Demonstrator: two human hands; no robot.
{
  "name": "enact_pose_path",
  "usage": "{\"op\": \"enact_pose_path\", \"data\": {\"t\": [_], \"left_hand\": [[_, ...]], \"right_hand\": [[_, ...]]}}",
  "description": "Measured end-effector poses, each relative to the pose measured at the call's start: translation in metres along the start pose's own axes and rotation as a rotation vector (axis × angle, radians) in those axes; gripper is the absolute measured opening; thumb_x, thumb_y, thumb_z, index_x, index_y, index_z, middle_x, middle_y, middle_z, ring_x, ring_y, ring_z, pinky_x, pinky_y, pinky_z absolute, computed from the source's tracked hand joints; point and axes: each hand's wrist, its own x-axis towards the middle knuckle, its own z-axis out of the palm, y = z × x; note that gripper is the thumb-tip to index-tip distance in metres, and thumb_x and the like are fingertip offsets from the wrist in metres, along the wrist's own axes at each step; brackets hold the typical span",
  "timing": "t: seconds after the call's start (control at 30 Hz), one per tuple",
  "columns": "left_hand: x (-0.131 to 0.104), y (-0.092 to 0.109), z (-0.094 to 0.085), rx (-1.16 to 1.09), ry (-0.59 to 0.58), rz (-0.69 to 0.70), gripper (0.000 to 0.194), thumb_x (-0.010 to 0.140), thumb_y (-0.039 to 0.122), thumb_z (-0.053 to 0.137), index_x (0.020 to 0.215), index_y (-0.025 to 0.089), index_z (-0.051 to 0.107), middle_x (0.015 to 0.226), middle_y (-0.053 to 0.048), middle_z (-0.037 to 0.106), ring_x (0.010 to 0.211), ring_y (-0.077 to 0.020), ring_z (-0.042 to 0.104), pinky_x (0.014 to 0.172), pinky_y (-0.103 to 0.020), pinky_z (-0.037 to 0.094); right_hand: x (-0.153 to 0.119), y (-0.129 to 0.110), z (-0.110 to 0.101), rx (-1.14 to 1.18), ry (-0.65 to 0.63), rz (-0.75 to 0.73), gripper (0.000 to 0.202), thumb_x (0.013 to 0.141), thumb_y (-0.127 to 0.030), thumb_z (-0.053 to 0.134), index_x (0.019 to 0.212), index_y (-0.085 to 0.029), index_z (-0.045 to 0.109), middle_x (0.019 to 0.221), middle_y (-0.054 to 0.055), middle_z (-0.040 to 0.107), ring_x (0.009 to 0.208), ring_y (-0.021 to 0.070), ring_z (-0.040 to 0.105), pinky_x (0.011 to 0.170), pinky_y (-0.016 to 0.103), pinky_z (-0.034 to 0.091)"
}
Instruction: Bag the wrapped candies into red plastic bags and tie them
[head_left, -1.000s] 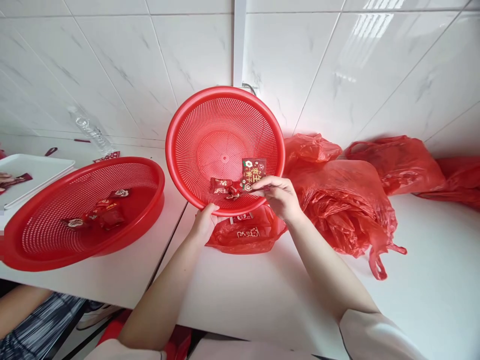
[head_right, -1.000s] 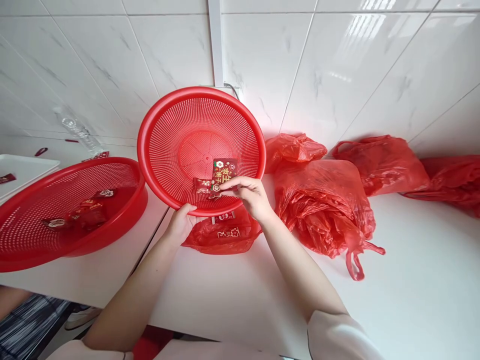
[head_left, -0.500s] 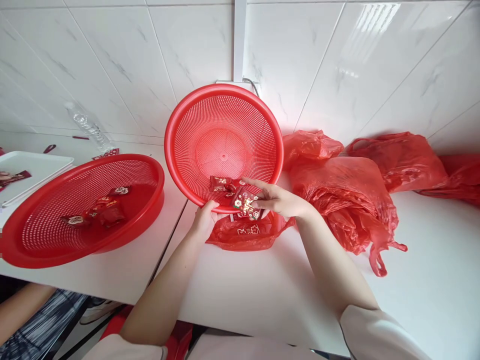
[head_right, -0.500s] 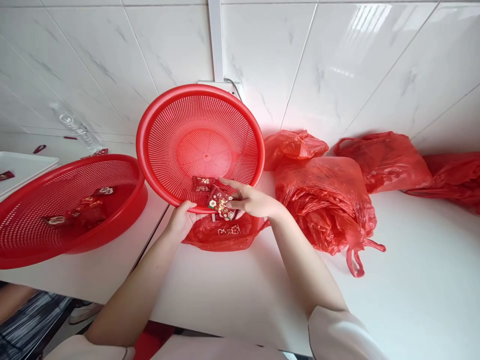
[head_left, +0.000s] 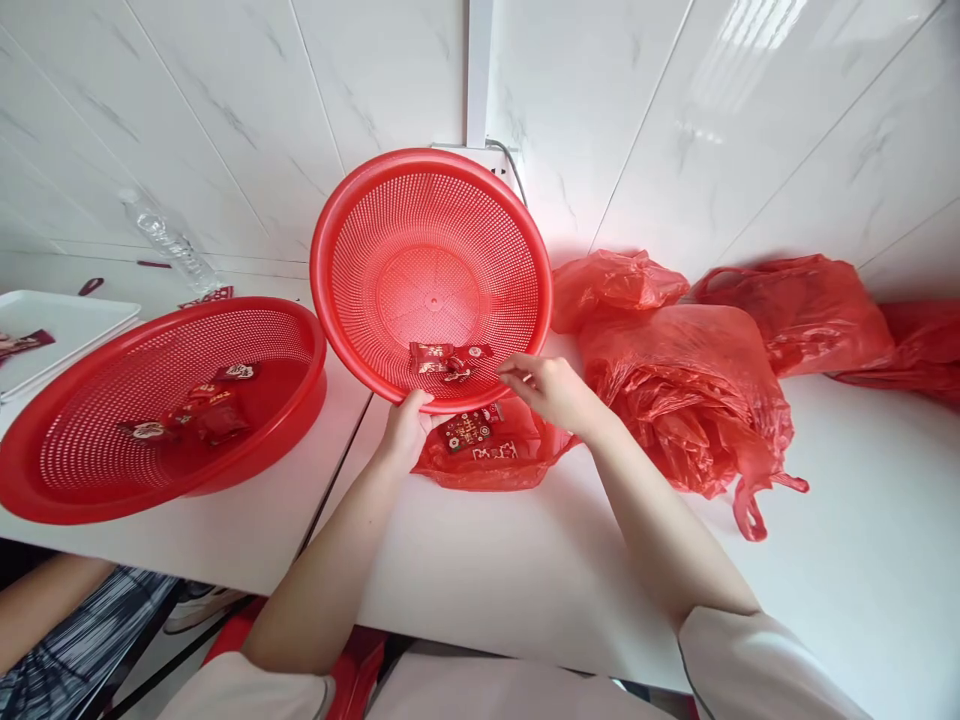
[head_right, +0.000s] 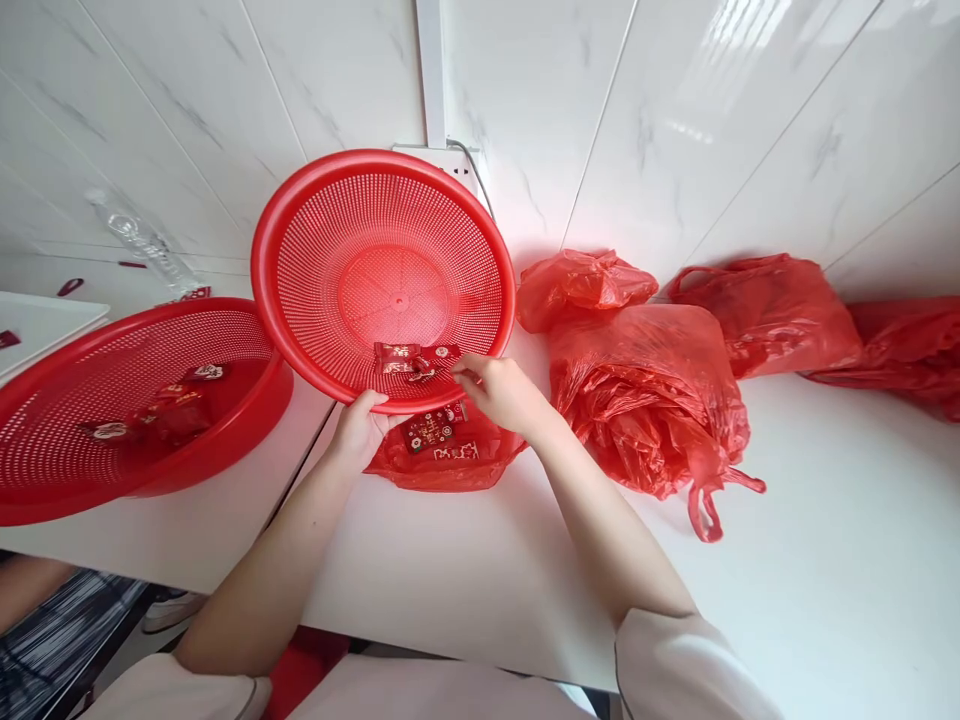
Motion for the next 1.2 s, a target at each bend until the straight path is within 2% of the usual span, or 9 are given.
{"op": "enact_pose_path", "data": {"t": [0.1, 0.27, 0.4, 0.57, 0.7, 0.83, 0.9, 1.03, 1.2], "left_hand": [[-0.009, -0.007, 0.007, -0.027, -0.097, -0.027, 0.011, 0.068, 0.014, 0.06, 0.078, 0.015, 0.066, 0.093, -0.007, 0.073, 0.106, -0.0299, 0.065, 0.098, -0.055, 0.05], [-0.017, -0.017, 0.009, 0.002, -0.177, -0.063, 0.014, 0.07, 0.014, 0.059, 0.079, 0.019, 0.068, 0.086, -0.004, 0.073, 0.106, -0.03, 0.065, 0.095, -0.047, 0.053], [-0.014, -0.012, 0.005, -0.008, -0.169, -0.063, 0.015, 0.071, 0.014, 0.059, 0.082, 0.018, 0.068, 0.086, -0.004, 0.073, 0.103, -0.03, 0.067, 0.095, -0.049, 0.052], [-0.01, -0.003, 0.004, -0.05, -0.181, -0.072, 0.02, 0.072, 0.015, 0.058, 0.089, 0.013, 0.068, 0.102, -0.01, 0.073, 0.109, -0.0315, 0.065, 0.099, -0.054, 0.049], [-0.006, -0.002, 0.002, -0.039, -0.101, -0.056, 0.016, 0.069, 0.015, 0.06, 0.084, 0.012, 0.067, 0.1, -0.011, 0.073, 0.111, -0.0319, 0.064, 0.101, -0.054, 0.048], [-0.006, 0.0, 0.0, -0.045, -0.125, -0.075, 0.017, 0.07, 0.015, 0.06, 0.085, 0.013, 0.066, 0.105, -0.01, 0.073, 0.114, -0.0309, 0.062, 0.101, -0.051, 0.049], [-0.006, 0.001, 0.001, -0.048, -0.122, -0.079, 0.015, 0.07, 0.016, 0.06, 0.084, 0.014, 0.065, 0.103, -0.01, 0.073, 0.113, -0.0308, 0.062, 0.1, -0.051, 0.049], [-0.005, 0.001, 0.001, -0.054, -0.096, -0.082, 0.014, 0.069, 0.015, 0.059, 0.082, 0.013, 0.064, 0.097, -0.009, 0.073, 0.11, -0.031, 0.063, 0.098, -0.052, 0.049], [-0.002, -0.001, -0.002, -0.038, -0.092, -0.057, 0.007, 0.068, 0.015, 0.061, 0.075, 0.014, 0.061, 0.09, -0.008, 0.072, 0.109, -0.031, 0.064, 0.099, -0.055, 0.049]], "right_hand": [[0.003, -0.003, 0.008, -0.069, 0.059, -0.097, 0.034, 0.097, -0.035, 0.047, 0.125, -0.021, 0.061, 0.123, 0.011, 0.066, 0.113, 0.0264, 0.062, 0.097, 0.043, 0.048], [0.004, -0.004, 0.025, -0.166, -0.234, -0.177, 0.05, 0.098, -0.048, 0.043, 0.134, -0.017, 0.056, 0.139, 0.017, 0.055, 0.138, 0.0341, 0.041, 0.111, 0.057, 0.033], [0.004, -0.007, 0.016, -0.022, -0.274, -0.219, 0.049, 0.091, -0.049, 0.057, 0.127, -0.016, 0.062, 0.125, 0.016, 0.064, 0.118, 0.0304, 0.059, 0.1, 0.047, 0.046], [0.005, -0.007, 0.002, 0.16, -0.223, -0.227, 0.035, 0.084, -0.032, 0.069, 0.119, -0.024, 0.067, 0.112, 0.007, 0.071, 0.101, 0.0224, 0.066, 0.093, 0.039, 0.051], [0.008, -0.001, 0.012, 0.311, -0.152, -0.052, 0.023, 0.092, -0.035, 0.058, 0.106, -0.023, 0.073, 0.103, 0.004, 0.073, 0.097, 0.0208, 0.068, 0.091, 0.039, 0.053], [0.011, 0.004, 0.017, 0.79, -0.104, 0.224, 0.034, 0.084, -0.05, 0.065, 0.097, -0.019, 0.074, 0.094, 0.005, 0.074, 0.084, 0.0181, 0.072, 0.082, 0.035, 0.059], [0.011, 0.004, 0.013, 0.911, -0.144, 0.27, 0.036, 0.08, -0.051, 0.07, 0.097, -0.018, 0.074, 0.094, 0.006, 0.075, 0.083, 0.0175, 0.072, 0.078, 0.032, 0.06], [0.005, -0.001, -0.002, 0.725, -0.185, 0.219, 0.034, 0.078, -0.049, 0.072, 0.091, -0.018, 0.075, 0.08, 0.004, 0.075, 0.068, 0.0157, 0.071, 0.057, 0.024, 0.056], [0.0, -0.004, -0.01, 0.46, -0.014, 0.161, 0.038, 0.083, -0.052, 0.066, 0.07, -0.017, 0.072, 0.059, 0.002, 0.068, 0.055, 0.0148, 0.064, 0.055, 0.027, 0.051]]}}
